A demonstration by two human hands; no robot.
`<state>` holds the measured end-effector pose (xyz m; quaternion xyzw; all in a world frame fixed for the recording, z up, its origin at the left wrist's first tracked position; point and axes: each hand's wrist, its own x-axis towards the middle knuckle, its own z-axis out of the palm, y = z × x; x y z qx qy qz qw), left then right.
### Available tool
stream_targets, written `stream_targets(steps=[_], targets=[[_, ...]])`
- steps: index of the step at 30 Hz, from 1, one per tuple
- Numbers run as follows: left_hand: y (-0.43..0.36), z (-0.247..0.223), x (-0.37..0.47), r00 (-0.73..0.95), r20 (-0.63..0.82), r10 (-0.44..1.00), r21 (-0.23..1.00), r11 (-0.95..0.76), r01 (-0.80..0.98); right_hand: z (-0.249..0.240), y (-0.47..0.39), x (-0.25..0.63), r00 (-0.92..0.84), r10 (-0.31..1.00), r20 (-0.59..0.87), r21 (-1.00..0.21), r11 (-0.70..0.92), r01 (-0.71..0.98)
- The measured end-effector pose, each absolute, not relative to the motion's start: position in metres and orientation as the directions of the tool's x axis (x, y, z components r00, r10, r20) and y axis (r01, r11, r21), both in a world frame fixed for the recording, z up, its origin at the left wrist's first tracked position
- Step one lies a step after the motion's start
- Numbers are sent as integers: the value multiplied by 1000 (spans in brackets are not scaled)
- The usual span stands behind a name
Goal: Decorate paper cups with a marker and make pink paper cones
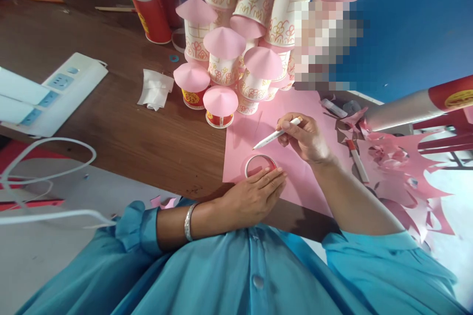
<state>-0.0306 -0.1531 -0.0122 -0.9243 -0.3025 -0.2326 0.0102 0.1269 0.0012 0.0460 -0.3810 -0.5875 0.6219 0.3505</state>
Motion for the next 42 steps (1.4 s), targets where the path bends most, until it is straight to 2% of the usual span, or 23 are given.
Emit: stream_targets(steps=[8,20,28,32,34,38,42], targets=[[-155,-5,-34,705,467,534,71,-817,572,44,2,131,-472,881,-33,-996,-66,-53],[-151,-5,-34,674,481,561,169,-814,556,43,-3,138,-468,883,-17,-996,-54,-67],[-148,-2,-33,685,505,525,136,-832,537,49,-8,143,-447,895,4,-996,-37,-82],[-153,7,-41,699,545,464,148,-873,465,48,-11,147,-446,894,39,-993,-15,-117],[-152,13,-54,684,528,504,213,-858,468,47,-10,150,-440,896,51,-992,-6,-129],[-136,24,-92,495,459,738,335,-660,673,42,-4,153,-396,915,75,-984,3,-180],[-121,27,-113,525,405,749,352,-657,666,34,5,157,-345,936,74,-968,-16,-251]])
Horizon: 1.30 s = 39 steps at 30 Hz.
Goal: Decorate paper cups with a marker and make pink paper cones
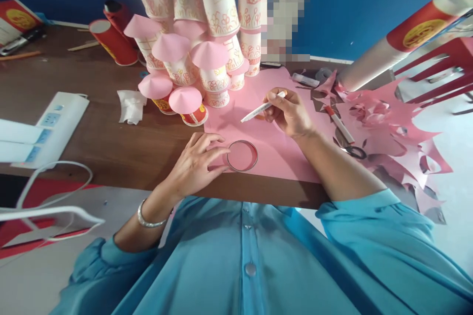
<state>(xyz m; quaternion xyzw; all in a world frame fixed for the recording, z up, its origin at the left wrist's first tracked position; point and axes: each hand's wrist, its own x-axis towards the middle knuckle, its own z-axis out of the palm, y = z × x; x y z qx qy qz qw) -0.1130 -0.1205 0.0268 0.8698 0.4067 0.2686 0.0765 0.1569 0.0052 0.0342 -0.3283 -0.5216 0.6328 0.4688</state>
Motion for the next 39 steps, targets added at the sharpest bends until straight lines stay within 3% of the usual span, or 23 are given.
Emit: stream_targets(steps=[19,35,39], targets=[[-117,27,-96,690,435,579,262,-814,518,29,2,164,-341,939,46,-966,-46,-256],[-119,21,-94,685,395,612,268,-790,552,30,1,163,-335,942,12,-976,-61,-208],[-120,19,-100,653,388,650,327,-760,562,29,0,163,-331,944,13,-976,-60,-208]])
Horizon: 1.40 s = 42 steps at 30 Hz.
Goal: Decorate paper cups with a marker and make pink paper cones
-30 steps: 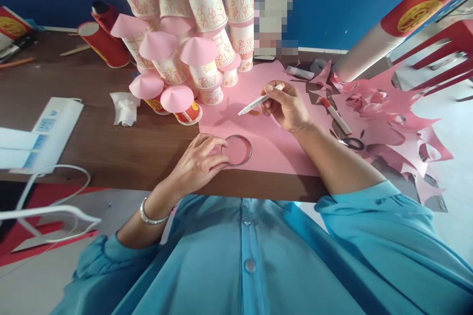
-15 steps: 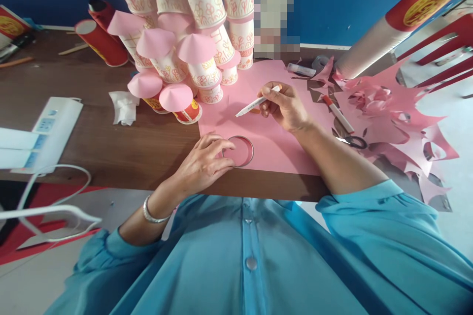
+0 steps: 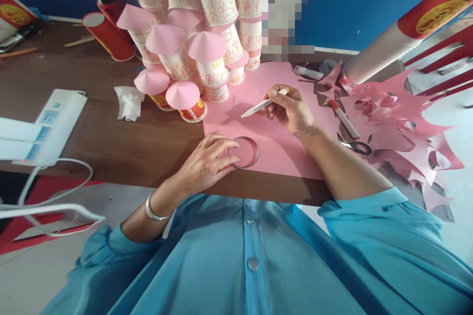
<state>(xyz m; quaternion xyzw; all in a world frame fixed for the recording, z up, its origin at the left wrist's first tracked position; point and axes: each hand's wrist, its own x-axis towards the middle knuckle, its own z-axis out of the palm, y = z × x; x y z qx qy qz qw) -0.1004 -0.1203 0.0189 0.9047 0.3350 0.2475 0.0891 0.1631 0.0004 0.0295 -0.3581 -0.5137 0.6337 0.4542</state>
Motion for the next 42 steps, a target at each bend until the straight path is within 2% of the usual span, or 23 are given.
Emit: stream_targets(steps=[6,14,21,36,39,42], targets=[[-120,18,-122,560,395,728,392,-685,614,27,1,164,-325,946,8,-976,-64,-210],[-114,19,-114,630,268,729,463,-670,580,27,1,162,-306,952,-1,-979,-64,-195],[-115,12,-107,602,241,761,499,-629,596,26,0,161,-313,949,-24,-982,-81,-172],[-114,13,-108,593,245,767,486,-626,609,24,1,162,-319,948,0,-976,-69,-206],[-115,16,-116,575,256,777,456,-622,637,24,1,163,-313,950,-7,-979,-70,-192],[-124,23,-120,550,290,783,371,-622,690,25,1,164,-304,953,-8,-978,-70,-195]])
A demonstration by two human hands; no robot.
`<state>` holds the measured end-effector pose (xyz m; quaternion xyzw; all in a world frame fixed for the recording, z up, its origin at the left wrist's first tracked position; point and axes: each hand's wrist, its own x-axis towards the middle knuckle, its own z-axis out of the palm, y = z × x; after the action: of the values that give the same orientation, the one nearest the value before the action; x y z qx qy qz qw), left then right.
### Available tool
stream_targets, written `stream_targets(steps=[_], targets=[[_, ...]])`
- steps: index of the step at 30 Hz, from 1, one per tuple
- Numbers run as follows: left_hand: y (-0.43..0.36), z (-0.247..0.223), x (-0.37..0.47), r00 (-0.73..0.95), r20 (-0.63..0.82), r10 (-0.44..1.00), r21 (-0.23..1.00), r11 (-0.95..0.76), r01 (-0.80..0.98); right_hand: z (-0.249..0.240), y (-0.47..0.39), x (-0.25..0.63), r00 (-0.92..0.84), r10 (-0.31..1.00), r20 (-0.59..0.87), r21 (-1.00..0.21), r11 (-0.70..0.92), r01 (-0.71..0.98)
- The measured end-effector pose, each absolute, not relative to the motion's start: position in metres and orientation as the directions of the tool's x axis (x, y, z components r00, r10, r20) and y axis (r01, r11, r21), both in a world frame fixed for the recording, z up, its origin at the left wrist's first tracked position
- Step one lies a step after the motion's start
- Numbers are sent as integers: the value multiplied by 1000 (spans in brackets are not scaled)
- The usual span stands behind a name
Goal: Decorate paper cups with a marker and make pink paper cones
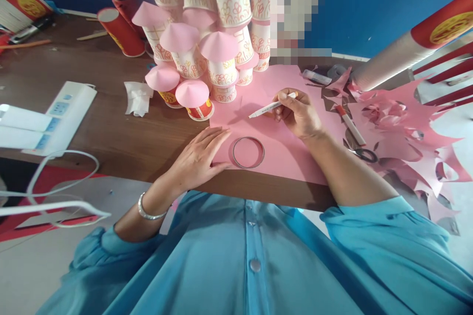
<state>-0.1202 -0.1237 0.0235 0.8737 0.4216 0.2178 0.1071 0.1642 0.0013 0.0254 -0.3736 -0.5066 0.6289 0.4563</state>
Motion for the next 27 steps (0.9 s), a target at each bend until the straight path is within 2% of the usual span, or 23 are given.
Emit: stream_targets(steps=[4,7,10,15,21,27], targets=[[-150,35,-101,595,372,713,210,-689,694,26,2,164,-297,955,-15,-976,-78,-204],[-167,38,-74,741,348,574,136,-813,566,25,3,163,-300,954,-20,-973,-87,-212],[-169,31,-57,779,312,543,105,-835,540,24,2,163,-292,956,-18,-969,-88,-230],[-152,11,-57,764,271,585,134,-809,572,23,3,165,-289,957,-10,-971,-79,-228],[-144,-14,-62,781,249,572,248,-818,519,27,2,164,-291,957,-21,-983,-73,-170],[-144,-14,-61,771,254,584,246,-810,532,37,-3,153,-347,938,11,-999,-4,-42]])
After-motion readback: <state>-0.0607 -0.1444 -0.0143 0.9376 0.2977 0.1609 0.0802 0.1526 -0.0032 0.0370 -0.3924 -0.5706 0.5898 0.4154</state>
